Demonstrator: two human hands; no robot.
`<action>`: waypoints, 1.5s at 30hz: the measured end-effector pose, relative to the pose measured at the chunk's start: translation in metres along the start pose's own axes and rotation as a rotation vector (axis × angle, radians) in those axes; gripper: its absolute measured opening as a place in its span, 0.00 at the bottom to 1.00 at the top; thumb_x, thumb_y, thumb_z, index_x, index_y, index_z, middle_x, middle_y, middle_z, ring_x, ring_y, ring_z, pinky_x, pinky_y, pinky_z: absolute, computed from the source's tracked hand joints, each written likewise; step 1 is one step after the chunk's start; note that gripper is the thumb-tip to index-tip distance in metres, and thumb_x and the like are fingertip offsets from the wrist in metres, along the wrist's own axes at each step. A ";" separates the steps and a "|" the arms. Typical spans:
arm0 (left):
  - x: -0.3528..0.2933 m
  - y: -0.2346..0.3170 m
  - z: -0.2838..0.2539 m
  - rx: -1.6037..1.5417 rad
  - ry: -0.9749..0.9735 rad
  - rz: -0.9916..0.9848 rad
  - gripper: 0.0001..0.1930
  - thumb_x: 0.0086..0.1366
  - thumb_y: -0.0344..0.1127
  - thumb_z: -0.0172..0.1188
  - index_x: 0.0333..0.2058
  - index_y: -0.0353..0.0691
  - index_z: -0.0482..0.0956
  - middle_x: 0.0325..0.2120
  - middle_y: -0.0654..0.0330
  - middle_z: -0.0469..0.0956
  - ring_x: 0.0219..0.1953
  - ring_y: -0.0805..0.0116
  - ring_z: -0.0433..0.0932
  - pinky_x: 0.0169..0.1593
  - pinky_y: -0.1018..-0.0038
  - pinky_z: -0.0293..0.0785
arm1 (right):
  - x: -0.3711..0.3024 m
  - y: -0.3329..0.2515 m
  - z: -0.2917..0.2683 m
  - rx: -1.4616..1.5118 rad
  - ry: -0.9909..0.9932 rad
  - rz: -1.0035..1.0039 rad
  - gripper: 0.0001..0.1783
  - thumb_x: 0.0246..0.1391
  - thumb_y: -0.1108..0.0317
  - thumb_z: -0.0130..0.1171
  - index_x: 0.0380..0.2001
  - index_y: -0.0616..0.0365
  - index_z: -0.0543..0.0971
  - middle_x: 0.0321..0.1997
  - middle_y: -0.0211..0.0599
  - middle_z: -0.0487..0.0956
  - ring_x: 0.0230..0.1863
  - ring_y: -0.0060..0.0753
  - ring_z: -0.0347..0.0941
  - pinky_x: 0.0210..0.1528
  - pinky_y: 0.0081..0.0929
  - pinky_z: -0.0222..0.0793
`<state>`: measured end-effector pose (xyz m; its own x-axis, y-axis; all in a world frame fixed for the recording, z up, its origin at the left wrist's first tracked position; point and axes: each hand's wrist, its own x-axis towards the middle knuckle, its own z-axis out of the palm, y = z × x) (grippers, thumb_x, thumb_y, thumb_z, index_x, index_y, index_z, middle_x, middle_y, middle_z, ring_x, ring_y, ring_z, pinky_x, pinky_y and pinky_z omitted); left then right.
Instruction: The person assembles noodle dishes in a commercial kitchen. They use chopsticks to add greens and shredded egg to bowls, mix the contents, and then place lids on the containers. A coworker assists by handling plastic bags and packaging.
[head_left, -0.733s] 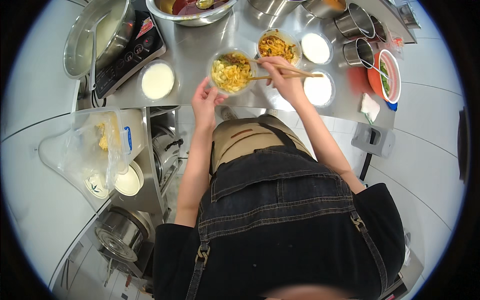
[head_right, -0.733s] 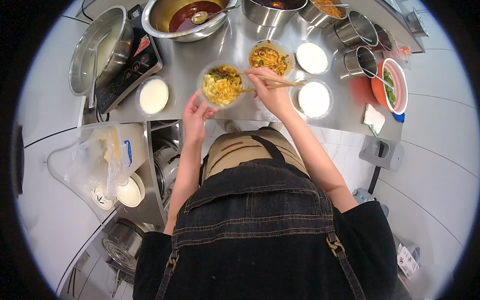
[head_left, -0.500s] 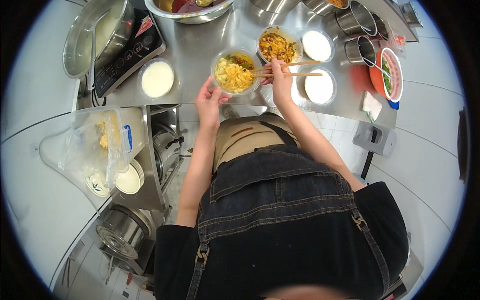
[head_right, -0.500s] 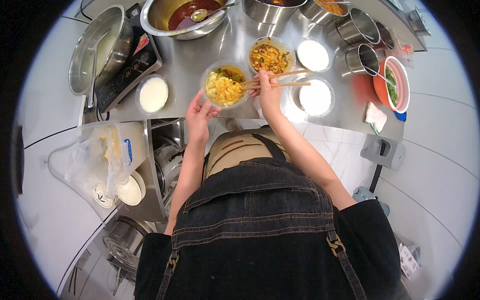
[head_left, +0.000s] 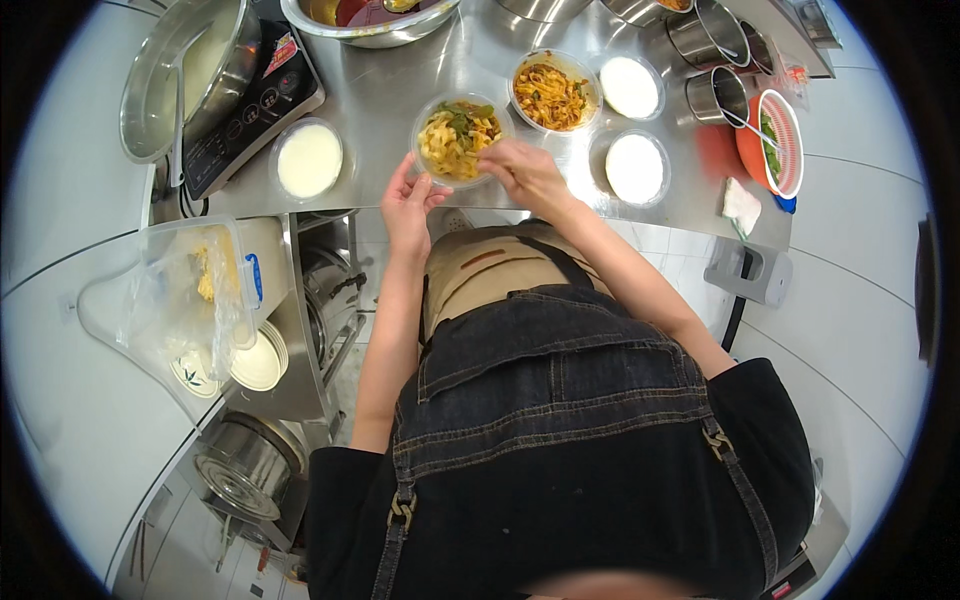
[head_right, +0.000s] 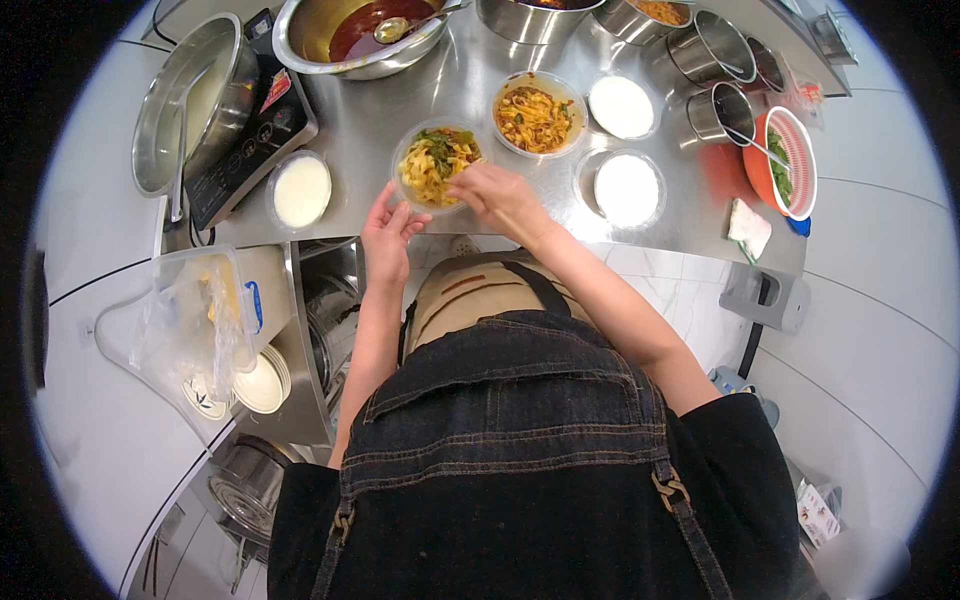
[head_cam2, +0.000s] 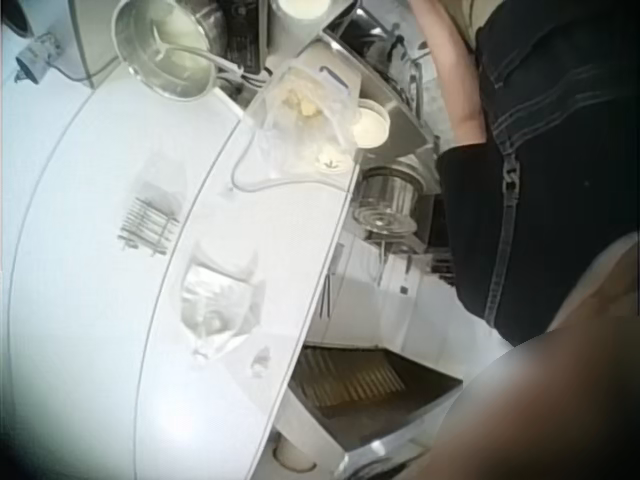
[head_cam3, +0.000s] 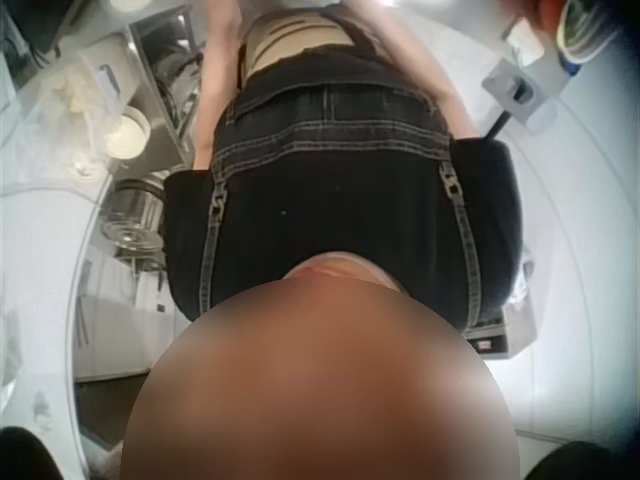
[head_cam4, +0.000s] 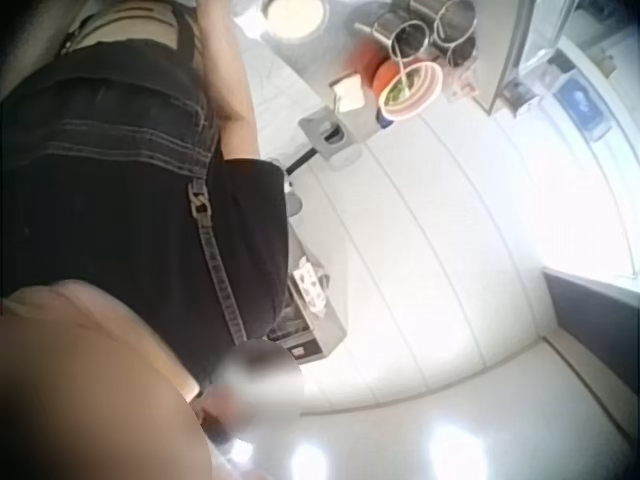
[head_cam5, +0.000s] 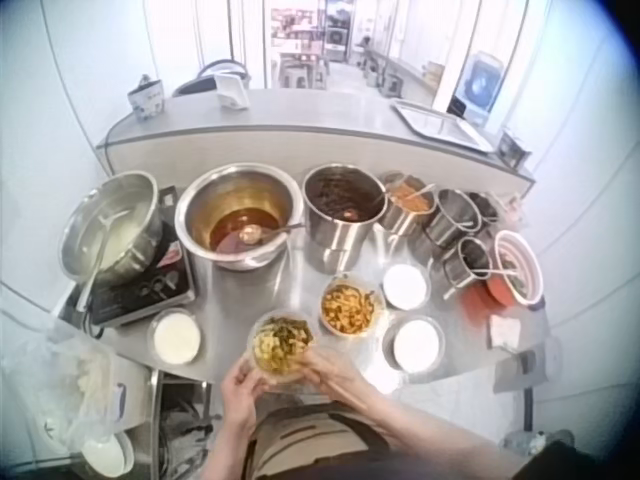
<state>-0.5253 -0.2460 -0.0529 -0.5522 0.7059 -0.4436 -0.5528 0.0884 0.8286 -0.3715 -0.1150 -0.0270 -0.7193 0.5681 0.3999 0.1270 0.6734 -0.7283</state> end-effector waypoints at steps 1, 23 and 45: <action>-0.001 0.001 0.001 -0.005 0.013 0.000 0.23 0.66 0.26 0.53 0.59 0.35 0.65 0.32 0.61 0.76 0.29 0.70 0.79 0.34 0.78 0.76 | 0.006 -0.004 -0.004 -0.133 -0.036 -0.212 0.04 0.59 0.71 0.56 0.33 0.61 0.76 0.24 0.30 0.77 0.24 0.20 0.73 0.23 0.18 0.69; 0.009 0.003 -0.002 0.007 0.001 -0.019 0.22 0.66 0.27 0.52 0.59 0.35 0.65 0.31 0.61 0.75 0.30 0.70 0.79 0.36 0.79 0.76 | 0.010 0.014 -0.024 0.446 0.005 0.532 0.13 0.61 0.63 0.54 0.33 0.63 0.79 0.23 0.33 0.80 0.20 0.18 0.73 0.23 0.17 0.68; 0.023 0.017 -0.024 0.216 -0.117 -0.039 0.21 0.65 0.25 0.52 0.58 0.39 0.70 0.31 0.62 0.77 0.26 0.76 0.76 0.31 0.83 0.72 | 0.081 -0.039 -0.015 0.010 -0.135 -0.068 0.14 0.61 0.58 0.54 0.33 0.59 0.77 0.23 0.39 0.77 0.21 0.36 0.73 0.24 0.30 0.67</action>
<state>-0.5621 -0.2455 -0.0576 -0.4503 0.7746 -0.4442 -0.4186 0.2563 0.8713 -0.4243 -0.0887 0.0421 -0.8116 0.4517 0.3704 0.0680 0.7029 -0.7080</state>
